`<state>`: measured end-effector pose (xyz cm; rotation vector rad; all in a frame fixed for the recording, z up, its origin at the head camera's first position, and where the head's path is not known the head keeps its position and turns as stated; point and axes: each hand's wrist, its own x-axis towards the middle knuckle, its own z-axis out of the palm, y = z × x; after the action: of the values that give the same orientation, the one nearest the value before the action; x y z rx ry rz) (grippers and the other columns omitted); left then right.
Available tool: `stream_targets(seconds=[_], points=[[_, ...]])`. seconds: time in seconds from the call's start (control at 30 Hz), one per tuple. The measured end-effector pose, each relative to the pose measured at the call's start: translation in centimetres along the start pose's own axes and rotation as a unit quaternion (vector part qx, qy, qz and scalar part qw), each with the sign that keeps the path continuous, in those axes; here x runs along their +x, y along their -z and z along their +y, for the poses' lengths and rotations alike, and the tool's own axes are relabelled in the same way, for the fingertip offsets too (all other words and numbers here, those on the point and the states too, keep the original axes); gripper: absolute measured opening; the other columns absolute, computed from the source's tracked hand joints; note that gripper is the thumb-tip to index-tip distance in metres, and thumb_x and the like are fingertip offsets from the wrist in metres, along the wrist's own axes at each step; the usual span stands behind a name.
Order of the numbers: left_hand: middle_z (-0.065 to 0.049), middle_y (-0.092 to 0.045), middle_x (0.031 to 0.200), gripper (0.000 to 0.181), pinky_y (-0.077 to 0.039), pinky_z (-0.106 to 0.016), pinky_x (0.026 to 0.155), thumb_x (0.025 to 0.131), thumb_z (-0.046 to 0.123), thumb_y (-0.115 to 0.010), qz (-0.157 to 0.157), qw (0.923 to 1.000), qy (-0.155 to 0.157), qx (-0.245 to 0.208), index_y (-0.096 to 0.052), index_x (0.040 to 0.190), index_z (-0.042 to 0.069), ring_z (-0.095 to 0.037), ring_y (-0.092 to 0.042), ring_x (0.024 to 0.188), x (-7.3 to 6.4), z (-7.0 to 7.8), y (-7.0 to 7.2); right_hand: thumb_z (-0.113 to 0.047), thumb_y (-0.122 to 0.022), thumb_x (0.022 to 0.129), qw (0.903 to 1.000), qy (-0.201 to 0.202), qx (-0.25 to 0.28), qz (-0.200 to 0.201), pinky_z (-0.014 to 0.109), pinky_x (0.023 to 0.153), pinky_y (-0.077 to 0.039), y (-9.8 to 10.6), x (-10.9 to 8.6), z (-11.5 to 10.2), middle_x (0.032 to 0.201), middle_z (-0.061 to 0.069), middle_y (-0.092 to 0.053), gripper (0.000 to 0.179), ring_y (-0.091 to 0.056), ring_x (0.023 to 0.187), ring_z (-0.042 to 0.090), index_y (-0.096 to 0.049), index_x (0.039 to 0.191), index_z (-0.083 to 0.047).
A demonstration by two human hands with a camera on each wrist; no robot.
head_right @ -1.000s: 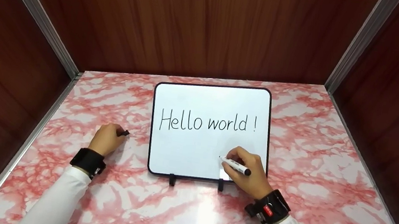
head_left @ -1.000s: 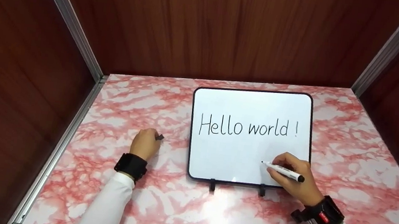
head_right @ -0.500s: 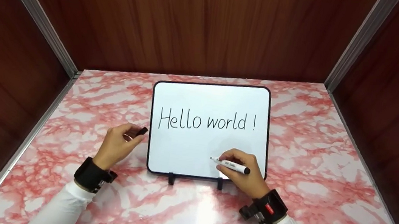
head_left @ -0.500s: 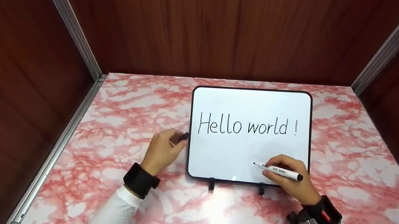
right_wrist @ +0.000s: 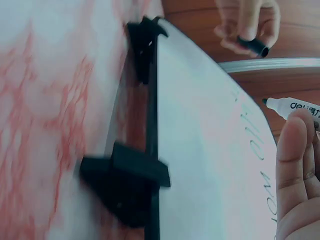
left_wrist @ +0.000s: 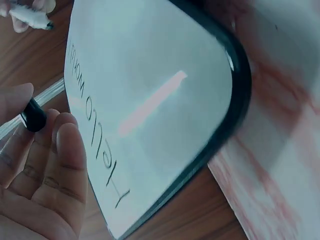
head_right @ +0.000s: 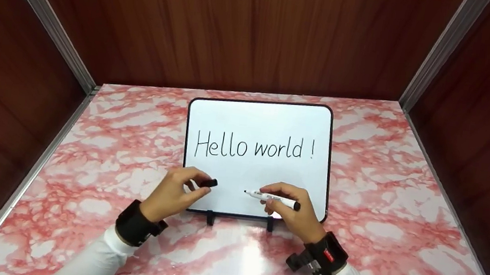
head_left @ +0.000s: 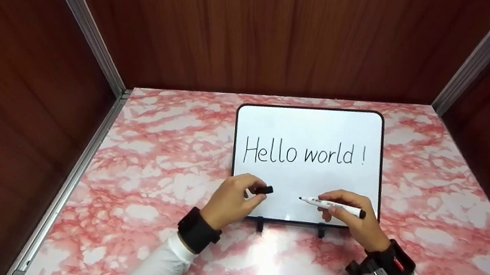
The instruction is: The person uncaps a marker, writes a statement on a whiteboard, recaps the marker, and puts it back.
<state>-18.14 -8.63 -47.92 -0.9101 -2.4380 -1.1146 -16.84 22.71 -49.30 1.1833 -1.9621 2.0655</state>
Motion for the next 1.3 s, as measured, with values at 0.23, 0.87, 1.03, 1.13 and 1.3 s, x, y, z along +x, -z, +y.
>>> stream_targets(seconds=[0.23, 0.87, 1.03, 1.13, 1.3], points=[[0.005, -0.066, 0.088, 0.011, -0.047, -0.015, 0.066, 0.087, 0.016, -0.072, -0.025, 0.9985, -0.045, 0.018, -0.071, 0.097, 0.012, -0.007, -0.061, 0.079, 0.4, 1.2, -1.9, 0.024, -0.049, 0.085, 0.9988, -0.002, 0.042, 0.025, 0.036, 0.067, -0.057, -0.8, 0.5, -0.4, 0.08, 0.032, -0.06, 0.021, -0.064, 0.068, 0.03, -0.056, 0.105, 0.018], [0.007, -0.065, 0.089, 0.012, -0.049, -0.018, 0.071, 0.087, 0.016, -0.072, -0.033, 0.9968, -0.066, 0.029, -0.071, 0.099, 0.014, -0.005, -0.059, 0.082, 0.7, 2.9, -2.7, 0.026, -0.051, 0.082, 0.996, 0.011, 0.086, 0.023, 0.033, 0.056, -0.056, -1.4, 0.8, -0.7, 0.075, 0.031, -0.06, 0.02, -0.065, 0.064, 0.027, -0.056, 0.1, 0.021], [0.007, -0.065, 0.089, 0.013, -0.049, -0.018, 0.072, 0.087, 0.016, -0.072, -0.032, 0.9963, -0.074, 0.031, -0.07, 0.1, 0.014, -0.005, -0.06, 0.083, 0.7, 3.2, -2.8, 0.027, -0.05, 0.082, 0.9963, 0.016, 0.082, 0.021, 0.031, 0.055, -0.056, -1.5, 0.8, -0.6, 0.073, 0.03, -0.061, 0.022, -0.065, 0.064, 0.026, -0.057, 0.101, 0.02], [0.007, -0.065, 0.089, 0.013, -0.049, -0.019, 0.071, 0.087, 0.017, -0.072, -0.03, 0.9961, -0.076, 0.034, -0.07, 0.1, 0.014, -0.005, -0.06, 0.083, 0.7, 3.3, -2.8, 0.026, -0.05, 0.082, 0.9965, 0.014, 0.08, 0.018, 0.03, 0.054, -0.055, -1.6, 0.8, -0.6, 0.073, 0.029, -0.061, 0.022, -0.065, 0.064, 0.025, -0.058, 0.101, 0.02], [0.008, -0.066, 0.091, 0.014, -0.05, -0.019, 0.072, 0.088, 0.017, -0.071, -0.028, 0.9955, -0.083, 0.038, -0.07, 0.101, 0.014, -0.004, -0.059, 0.084, 0.6, 3.4, -2.9, 0.026, -0.05, 0.083, 0.9952, 0.001, 0.097, 0.016, 0.033, 0.056, -0.057, -1.7, 0.6, -0.6, 0.077, 0.031, -0.06, 0.021, -0.066, 0.066, 0.026, -0.057, 0.102, 0.021]])
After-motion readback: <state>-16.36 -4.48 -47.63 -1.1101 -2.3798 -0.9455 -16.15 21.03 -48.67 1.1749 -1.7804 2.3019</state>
